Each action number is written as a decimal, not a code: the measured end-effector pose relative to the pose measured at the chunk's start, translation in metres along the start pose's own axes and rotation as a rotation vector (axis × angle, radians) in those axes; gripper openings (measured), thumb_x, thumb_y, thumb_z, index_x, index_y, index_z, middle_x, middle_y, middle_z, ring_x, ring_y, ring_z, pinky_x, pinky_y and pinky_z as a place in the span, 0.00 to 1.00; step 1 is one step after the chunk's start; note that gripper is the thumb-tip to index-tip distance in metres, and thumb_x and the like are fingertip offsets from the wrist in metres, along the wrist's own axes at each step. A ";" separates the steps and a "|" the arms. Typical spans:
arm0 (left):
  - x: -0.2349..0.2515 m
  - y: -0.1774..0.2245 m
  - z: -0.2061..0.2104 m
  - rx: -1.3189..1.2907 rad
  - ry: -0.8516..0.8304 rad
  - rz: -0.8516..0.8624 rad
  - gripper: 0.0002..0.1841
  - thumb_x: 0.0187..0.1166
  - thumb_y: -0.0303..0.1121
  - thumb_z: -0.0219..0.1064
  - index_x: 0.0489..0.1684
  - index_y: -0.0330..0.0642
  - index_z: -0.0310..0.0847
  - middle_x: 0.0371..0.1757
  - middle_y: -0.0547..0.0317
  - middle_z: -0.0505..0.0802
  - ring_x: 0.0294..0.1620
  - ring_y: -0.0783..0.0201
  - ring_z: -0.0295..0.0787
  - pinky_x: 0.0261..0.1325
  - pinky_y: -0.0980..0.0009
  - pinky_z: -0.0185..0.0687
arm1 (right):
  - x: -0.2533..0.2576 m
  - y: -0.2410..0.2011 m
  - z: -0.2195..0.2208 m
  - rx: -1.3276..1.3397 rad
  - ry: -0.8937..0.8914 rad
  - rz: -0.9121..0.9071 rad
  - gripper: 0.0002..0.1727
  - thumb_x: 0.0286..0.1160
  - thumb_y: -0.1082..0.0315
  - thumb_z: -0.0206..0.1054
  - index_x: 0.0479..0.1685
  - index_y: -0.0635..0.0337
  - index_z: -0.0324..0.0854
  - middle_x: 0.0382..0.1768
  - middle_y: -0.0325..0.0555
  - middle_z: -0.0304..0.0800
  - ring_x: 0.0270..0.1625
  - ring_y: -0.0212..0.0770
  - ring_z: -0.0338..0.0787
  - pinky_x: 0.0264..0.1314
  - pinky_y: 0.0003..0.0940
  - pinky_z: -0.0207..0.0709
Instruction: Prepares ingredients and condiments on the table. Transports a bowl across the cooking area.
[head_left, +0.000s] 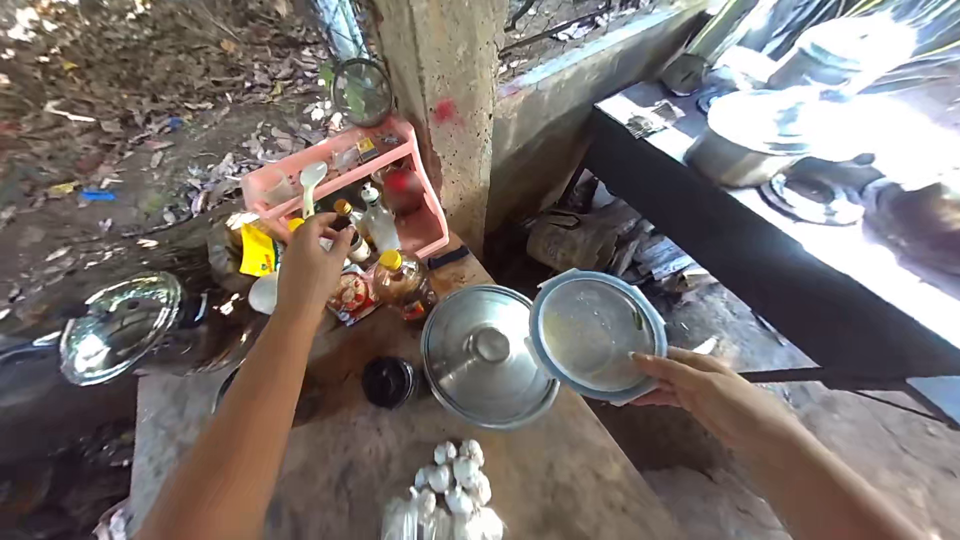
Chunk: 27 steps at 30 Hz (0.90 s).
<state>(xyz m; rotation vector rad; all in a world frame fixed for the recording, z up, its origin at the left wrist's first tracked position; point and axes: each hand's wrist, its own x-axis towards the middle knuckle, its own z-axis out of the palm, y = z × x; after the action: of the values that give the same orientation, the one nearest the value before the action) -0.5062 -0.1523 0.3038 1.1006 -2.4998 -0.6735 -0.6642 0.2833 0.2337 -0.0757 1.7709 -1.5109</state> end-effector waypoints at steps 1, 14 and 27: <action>-0.034 0.002 -0.015 -0.021 0.013 0.057 0.24 0.88 0.45 0.62 0.73 0.38 0.76 0.59 0.41 0.89 0.53 0.43 0.88 0.57 0.40 0.81 | -0.008 0.001 0.007 -0.020 -0.033 0.006 0.11 0.82 0.68 0.57 0.50 0.65 0.82 0.39 0.48 0.96 0.39 0.43 0.98 0.45 0.39 0.94; -0.333 -0.095 -0.053 -0.538 -0.177 -0.386 0.23 0.86 0.48 0.59 0.66 0.40 0.82 0.58 0.58 0.92 0.50 0.71 0.89 0.52 0.71 0.84 | -0.095 0.046 0.182 -0.231 -0.660 0.124 0.14 0.83 0.66 0.59 0.57 0.64 0.81 0.43 0.44 0.95 0.42 0.39 0.96 0.48 0.38 0.93; -0.323 -0.257 0.020 -0.794 -0.188 -0.898 0.35 0.82 0.61 0.63 0.78 0.42 0.75 0.70 0.39 0.85 0.71 0.46 0.82 0.71 0.44 0.76 | -0.007 0.170 0.354 -0.729 -0.892 0.222 0.23 0.89 0.58 0.60 0.68 0.69 0.73 0.48 0.56 0.89 0.43 0.42 0.91 0.52 0.39 0.86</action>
<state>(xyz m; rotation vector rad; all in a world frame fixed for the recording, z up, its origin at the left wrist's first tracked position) -0.1521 -0.0541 0.1144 1.7872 -1.4291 -1.8439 -0.3781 0.0498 0.0998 -0.7611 1.4024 -0.4549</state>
